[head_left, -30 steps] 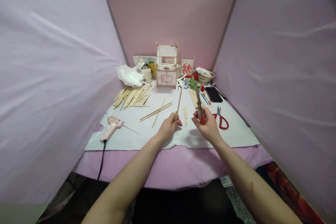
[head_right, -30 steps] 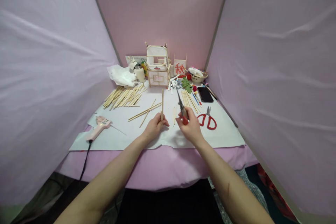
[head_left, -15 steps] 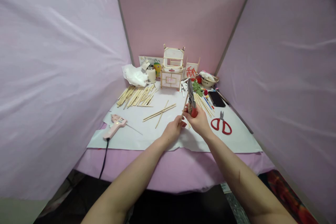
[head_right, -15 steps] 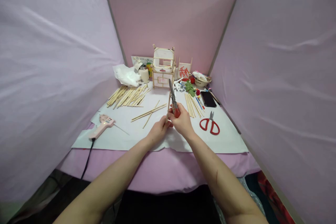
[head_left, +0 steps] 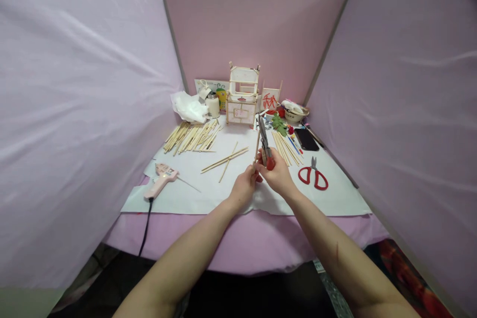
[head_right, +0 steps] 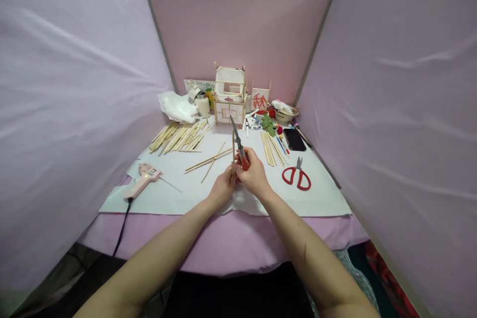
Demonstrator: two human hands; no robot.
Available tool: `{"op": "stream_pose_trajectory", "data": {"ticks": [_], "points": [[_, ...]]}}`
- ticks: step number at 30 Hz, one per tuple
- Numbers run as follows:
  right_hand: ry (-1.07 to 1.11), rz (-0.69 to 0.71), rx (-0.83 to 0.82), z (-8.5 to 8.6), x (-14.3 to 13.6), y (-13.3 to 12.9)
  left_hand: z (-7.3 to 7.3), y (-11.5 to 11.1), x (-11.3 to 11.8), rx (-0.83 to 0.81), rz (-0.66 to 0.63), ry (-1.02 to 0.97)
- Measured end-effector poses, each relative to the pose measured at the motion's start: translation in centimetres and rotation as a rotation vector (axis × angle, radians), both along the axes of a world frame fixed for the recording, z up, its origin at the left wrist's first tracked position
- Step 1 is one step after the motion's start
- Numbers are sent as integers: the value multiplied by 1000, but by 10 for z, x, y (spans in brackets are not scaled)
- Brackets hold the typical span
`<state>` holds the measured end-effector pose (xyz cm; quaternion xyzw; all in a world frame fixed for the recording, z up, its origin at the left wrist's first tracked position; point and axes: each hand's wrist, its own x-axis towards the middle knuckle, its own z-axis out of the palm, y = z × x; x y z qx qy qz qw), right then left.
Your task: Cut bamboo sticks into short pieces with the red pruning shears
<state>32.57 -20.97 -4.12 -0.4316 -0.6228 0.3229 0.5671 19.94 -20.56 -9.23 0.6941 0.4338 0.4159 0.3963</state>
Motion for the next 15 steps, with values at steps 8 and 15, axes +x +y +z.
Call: {"op": "stream_pose_trajectory", "data": {"ticks": [8, 15], "points": [[-99, -235, 17, 4, -13, -9, -4, -2, 10, 43, 100, -2], [-54, -265, 45, -4, -18, -10, -3, -5, 10, -10, 106, 14]]}}
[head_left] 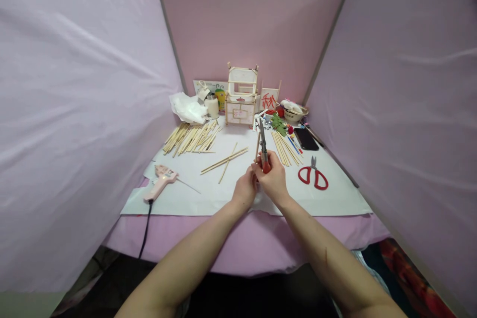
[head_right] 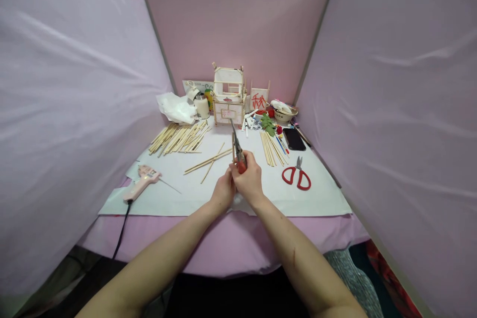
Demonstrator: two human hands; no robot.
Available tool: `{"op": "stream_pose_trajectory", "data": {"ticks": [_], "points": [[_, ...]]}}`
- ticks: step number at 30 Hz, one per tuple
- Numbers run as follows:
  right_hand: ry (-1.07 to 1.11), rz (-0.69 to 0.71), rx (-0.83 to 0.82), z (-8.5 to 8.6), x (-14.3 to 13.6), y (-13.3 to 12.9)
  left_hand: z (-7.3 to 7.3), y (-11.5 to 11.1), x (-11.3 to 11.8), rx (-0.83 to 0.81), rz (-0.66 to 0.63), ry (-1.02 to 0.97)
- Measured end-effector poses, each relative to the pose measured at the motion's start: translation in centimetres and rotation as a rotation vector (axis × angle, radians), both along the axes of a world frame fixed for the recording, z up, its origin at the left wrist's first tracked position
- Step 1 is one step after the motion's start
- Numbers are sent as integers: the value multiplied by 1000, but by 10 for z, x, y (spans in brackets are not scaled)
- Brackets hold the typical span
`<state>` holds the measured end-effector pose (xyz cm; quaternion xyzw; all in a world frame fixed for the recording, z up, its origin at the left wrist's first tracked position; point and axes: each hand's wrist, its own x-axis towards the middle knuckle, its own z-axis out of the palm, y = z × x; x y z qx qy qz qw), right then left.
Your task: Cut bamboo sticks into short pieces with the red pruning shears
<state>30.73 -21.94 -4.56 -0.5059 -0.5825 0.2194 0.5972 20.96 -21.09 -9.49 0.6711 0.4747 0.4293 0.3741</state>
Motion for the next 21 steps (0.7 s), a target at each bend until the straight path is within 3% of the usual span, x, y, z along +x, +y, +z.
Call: {"op": "stream_pose_trajectory", "data": {"ticks": [8, 12, 21], "points": [[-28, -7, 12, -1, 0, -1, 10, 0, -4, 125, -4, 38], [-51, -15, 23, 0, -1, -1, 16, -1, -5, 91, -62, -55], [-45, -21, 20, -1, 1, -1, 12, 1, -7, 76, -57, 1]]}}
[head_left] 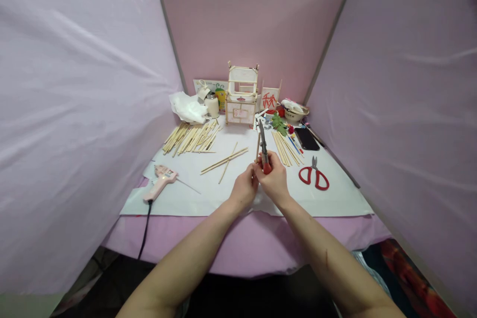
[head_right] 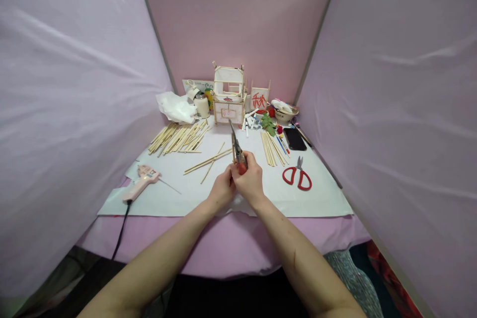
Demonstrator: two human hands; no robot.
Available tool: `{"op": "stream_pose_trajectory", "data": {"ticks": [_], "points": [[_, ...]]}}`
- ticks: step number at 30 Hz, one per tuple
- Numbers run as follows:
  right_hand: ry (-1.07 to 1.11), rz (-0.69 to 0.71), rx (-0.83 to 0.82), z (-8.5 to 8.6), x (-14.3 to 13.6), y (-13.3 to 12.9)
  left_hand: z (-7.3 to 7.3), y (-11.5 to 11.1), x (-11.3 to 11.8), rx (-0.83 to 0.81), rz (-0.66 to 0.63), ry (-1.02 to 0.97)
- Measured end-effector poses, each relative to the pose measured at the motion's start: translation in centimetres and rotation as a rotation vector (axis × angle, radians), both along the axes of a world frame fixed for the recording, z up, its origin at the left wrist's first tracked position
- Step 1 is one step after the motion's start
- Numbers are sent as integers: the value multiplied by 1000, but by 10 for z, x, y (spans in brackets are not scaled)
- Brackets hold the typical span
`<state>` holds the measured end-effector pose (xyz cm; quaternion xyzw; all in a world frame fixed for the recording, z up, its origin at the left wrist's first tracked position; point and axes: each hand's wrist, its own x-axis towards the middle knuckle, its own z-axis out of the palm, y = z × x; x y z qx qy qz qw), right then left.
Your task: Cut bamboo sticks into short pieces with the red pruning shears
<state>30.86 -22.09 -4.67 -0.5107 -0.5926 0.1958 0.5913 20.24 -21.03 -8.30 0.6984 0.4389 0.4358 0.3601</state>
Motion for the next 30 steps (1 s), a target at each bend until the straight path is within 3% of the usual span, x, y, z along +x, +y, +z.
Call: {"op": "stream_pose_trajectory", "data": {"ticks": [13, 19, 23, 25, 30], "points": [[26, 29, -30, 4, 8, -4, 3, 6, 0, 10, 64, 154], [-111, -18, -123, 13, 46, -24, 8, 10, -5, 12, 161, 459], [-248, -73, -213, 11, 73, -34, 6, 12, -5, 147, 216, 620], [-287, -83, -226, 9, 81, -39, 6, 11, -5, 169, 233, 598], [-325, -94, -246, 3, 88, -46, 5, 7, -4, -7, 184, 305]]}}
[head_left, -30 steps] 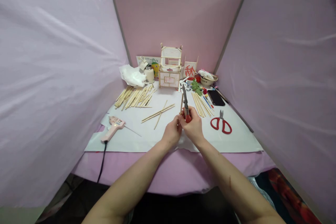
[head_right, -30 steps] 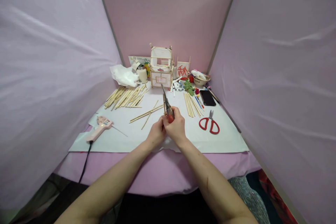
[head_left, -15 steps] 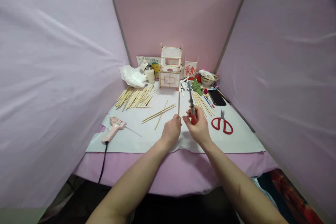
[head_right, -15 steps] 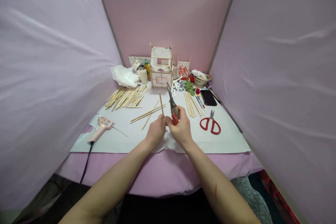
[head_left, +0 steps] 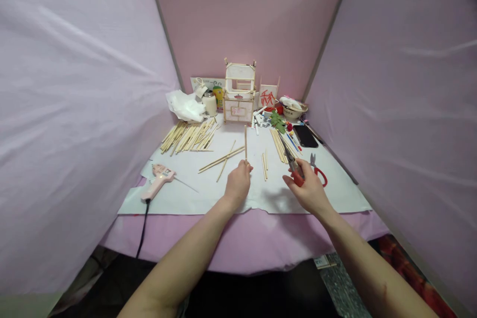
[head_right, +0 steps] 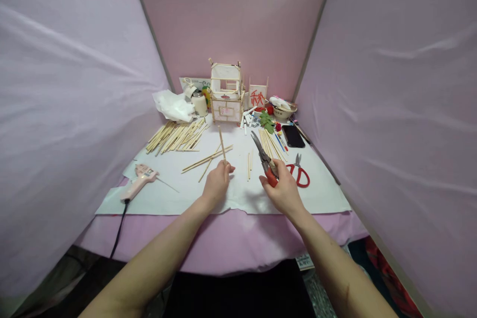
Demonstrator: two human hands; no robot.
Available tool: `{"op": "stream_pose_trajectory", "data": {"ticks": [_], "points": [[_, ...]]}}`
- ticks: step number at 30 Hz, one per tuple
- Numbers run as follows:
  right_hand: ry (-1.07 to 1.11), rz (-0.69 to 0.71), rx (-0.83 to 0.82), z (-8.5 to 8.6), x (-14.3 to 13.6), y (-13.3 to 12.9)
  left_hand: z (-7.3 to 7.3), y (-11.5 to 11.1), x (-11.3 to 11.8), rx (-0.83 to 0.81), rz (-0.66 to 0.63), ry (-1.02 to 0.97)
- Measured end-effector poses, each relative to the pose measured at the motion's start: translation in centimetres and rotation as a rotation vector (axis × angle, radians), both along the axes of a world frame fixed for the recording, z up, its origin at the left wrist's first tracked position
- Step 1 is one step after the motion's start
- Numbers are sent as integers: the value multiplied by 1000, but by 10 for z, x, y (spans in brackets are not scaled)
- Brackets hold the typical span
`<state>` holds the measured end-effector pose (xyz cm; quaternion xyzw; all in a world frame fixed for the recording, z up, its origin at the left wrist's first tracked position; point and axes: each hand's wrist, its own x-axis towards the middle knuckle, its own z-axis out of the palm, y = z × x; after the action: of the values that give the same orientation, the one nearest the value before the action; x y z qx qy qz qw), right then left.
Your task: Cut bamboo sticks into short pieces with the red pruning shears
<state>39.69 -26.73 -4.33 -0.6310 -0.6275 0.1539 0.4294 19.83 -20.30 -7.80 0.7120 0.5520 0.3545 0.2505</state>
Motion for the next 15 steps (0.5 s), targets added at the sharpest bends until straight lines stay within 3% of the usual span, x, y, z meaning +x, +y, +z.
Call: {"op": "stream_pose_trajectory", "data": {"ticks": [5, 15], "points": [[-5, 2, -17, -5, 1, -3, -3, -2, 2, -34, -18, -147], [-3, 21, -28, -14, 4, -4, -2, 0, -1, 61, 43, -163]]}}
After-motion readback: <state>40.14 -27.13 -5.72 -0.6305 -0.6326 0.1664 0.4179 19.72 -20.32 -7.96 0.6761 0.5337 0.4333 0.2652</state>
